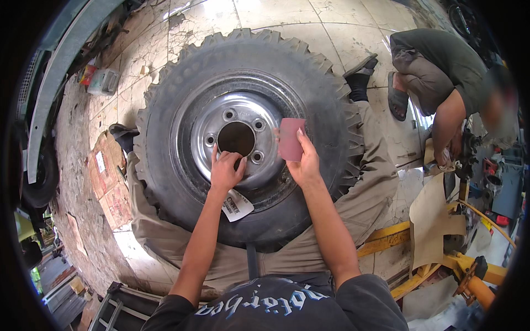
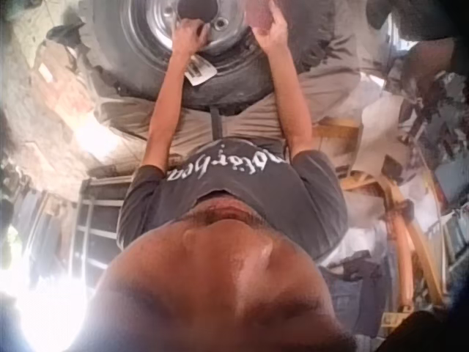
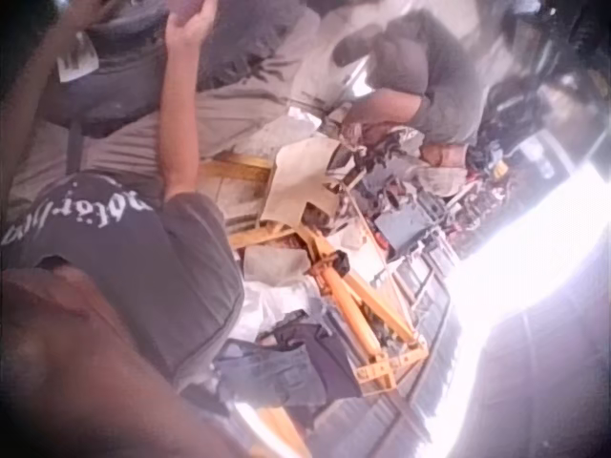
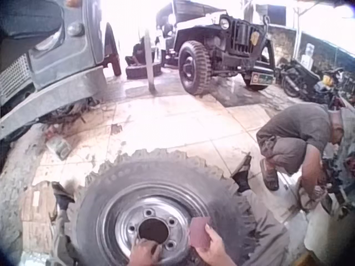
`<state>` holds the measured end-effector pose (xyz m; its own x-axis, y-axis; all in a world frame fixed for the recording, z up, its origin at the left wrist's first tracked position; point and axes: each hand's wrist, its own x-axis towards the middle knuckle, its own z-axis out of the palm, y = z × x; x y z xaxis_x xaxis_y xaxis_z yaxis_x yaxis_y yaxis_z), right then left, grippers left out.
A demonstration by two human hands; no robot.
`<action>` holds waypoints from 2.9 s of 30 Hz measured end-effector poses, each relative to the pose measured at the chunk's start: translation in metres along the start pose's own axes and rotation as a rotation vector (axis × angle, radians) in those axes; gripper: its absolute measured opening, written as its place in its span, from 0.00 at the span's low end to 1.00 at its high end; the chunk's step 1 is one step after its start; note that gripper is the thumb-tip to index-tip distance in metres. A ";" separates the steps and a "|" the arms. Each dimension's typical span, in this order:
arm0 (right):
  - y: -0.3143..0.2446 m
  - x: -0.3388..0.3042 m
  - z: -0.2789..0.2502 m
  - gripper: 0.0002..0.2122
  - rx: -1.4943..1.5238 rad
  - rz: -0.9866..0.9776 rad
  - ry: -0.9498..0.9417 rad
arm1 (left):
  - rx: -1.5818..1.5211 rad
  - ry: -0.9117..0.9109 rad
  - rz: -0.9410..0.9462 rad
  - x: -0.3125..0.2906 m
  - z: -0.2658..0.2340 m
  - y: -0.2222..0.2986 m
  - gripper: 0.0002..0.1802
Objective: The person scrubs the center hub and inner rim of a large vehicle tire using a small abrasive pad. They repeatedly rub the metal surface in circular motions to remove dirt or oxidation.
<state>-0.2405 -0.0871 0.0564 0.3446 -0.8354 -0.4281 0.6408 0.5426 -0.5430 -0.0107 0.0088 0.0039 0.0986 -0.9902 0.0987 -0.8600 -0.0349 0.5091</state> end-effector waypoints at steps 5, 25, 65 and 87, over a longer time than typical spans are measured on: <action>0.028 0.000 -0.020 0.17 -1.348 -0.553 0.291 | 0.001 0.039 0.017 0.002 -0.002 0.003 0.10; 0.085 -0.019 -0.027 0.22 -1.736 -0.571 0.179 | -0.021 0.042 -0.008 0.000 0.001 0.004 0.09; 0.069 0.008 -0.013 0.22 -1.684 -0.625 0.146 | 0.025 -0.002 0.003 0.002 0.000 0.003 0.09; 0.069 0.000 -0.018 0.21 -1.781 -0.596 0.215 | -0.008 0.016 0.012 -0.001 0.000 0.001 0.09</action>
<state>-0.2091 -0.0479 0.0061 0.2056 -0.9755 0.0778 -0.7817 -0.2115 -0.5867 -0.0120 0.0098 0.0045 0.0963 -0.9883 0.1184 -0.8571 -0.0218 0.5147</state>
